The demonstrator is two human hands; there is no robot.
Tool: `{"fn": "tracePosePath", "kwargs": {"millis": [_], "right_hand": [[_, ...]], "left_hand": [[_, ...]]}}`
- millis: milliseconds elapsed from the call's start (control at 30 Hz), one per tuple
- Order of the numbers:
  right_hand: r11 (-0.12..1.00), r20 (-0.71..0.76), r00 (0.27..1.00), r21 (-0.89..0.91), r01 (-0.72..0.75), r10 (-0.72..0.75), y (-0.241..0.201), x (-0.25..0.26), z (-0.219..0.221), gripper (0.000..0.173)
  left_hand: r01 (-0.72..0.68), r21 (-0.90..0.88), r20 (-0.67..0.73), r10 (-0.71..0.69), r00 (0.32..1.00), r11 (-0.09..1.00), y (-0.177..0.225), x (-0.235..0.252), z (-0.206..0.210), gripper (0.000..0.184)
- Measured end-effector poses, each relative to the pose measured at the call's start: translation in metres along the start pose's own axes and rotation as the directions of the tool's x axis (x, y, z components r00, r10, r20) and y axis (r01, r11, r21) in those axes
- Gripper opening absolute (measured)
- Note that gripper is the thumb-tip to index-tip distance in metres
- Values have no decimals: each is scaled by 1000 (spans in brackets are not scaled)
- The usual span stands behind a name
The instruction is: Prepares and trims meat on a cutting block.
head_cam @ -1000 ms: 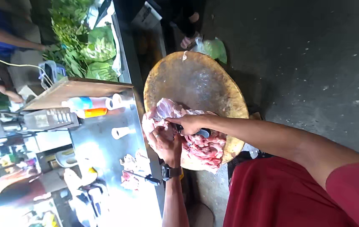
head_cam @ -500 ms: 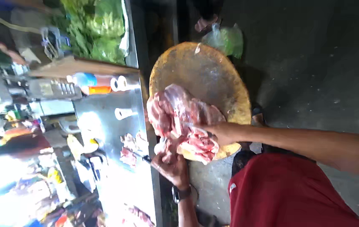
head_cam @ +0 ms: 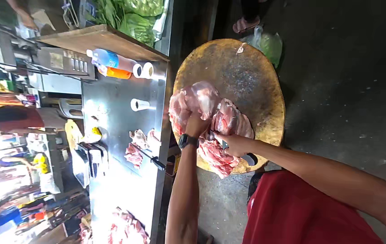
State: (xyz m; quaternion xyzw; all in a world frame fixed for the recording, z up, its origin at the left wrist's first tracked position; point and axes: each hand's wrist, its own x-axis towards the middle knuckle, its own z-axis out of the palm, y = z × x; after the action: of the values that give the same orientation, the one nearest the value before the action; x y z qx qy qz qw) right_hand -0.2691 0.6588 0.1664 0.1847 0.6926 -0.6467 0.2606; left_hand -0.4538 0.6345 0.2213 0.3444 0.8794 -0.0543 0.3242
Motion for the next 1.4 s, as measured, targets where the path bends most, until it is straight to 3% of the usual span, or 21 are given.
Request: {"fn": "tracePosePath", "kwargs": {"millis": [67, 200, 367, 567, 667, 767, 833, 900, 933, 1000, 1033, 1133, 1200, 1267, 1333, 1400], "right_hand": [[999, 11, 1000, 31, 16, -17, 6, 5, -3, 93], [992, -6, 998, 111, 60, -60, 16, 6, -8, 91], [998, 4, 1000, -61, 7, -6, -21, -14, -14, 92], [970, 68, 998, -240, 26, -10, -27, -7, 5, 96], [969, 133, 990, -234, 84, -53, -7, -30, -5, 103], [951, 95, 985, -262, 164, -144, 0, -31, -29, 92], [909, 93, 983, -375, 184, -160, -16, -19, -45, 85], [831, 163, 977, -517, 205, -139, -43, -6, -60, 76], [790, 204, 972, -573, 216, -117, -58, -1, -64, 65], [724, 230, 973, -666, 180, -30, -85, 13, -64, 28], [706, 233, 972, -692, 152, 19, -94, 21, -63, 22], [690, 256, 961, -715, 118, 101, -103, 41, -64, 30], [714, 281, 956, -687, 136, 88, -95, 40, -63, 31], [789, 348, 934, -594, 155, 79, -79, 30, -60, 49], [923, 424, 904, -367, 116, 55, -50, 18, -54, 74], [998, 454, 889, -39, -50, 62, -21, -2, -52, 74]], "left_hand": [[57, 14, 38, -57, 998, 998, 1, 26, 13, 67], [6, -199, -30, -12, 999, 980, -15, 26, 44, 76], [-96, -594, -10, 113, 994, 799, -22, -6, 32, 60], [-129, -646, -59, 119, 991, 752, -38, -31, 29, 62], [-127, -758, -157, 10, 988, 639, -54, -57, 34, 53], [-251, -865, -319, -90, 944, 434, -72, -64, 46, 40], [-285, -885, -346, -108, 932, 368, -76, -66, 52, 27], [-287, -885, -343, -98, 934, 367, -70, -63, 50, 19], [-284, -880, -335, -74, 939, 381, -68, -60, 48, 22], [-286, -854, -324, -16, 946, 436, -63, -56, 42, 31], [-284, -843, -313, 12, 950, 456, -61, -54, 39, 36], [-266, -832, -289, 30, 957, 487, -62, -47, 35, 44], [-243, -819, -270, 25, 962, 520, -68, -42, 36, 46], [-224, -807, -251, 28, 968, 547, -72, -42, 38, 49], [-203, -821, -237, 5, 971, 533, -72, -47, 36, 48], [-210, -867, -255, -41, 966, 453, -73, -53, 35, 46]]}}
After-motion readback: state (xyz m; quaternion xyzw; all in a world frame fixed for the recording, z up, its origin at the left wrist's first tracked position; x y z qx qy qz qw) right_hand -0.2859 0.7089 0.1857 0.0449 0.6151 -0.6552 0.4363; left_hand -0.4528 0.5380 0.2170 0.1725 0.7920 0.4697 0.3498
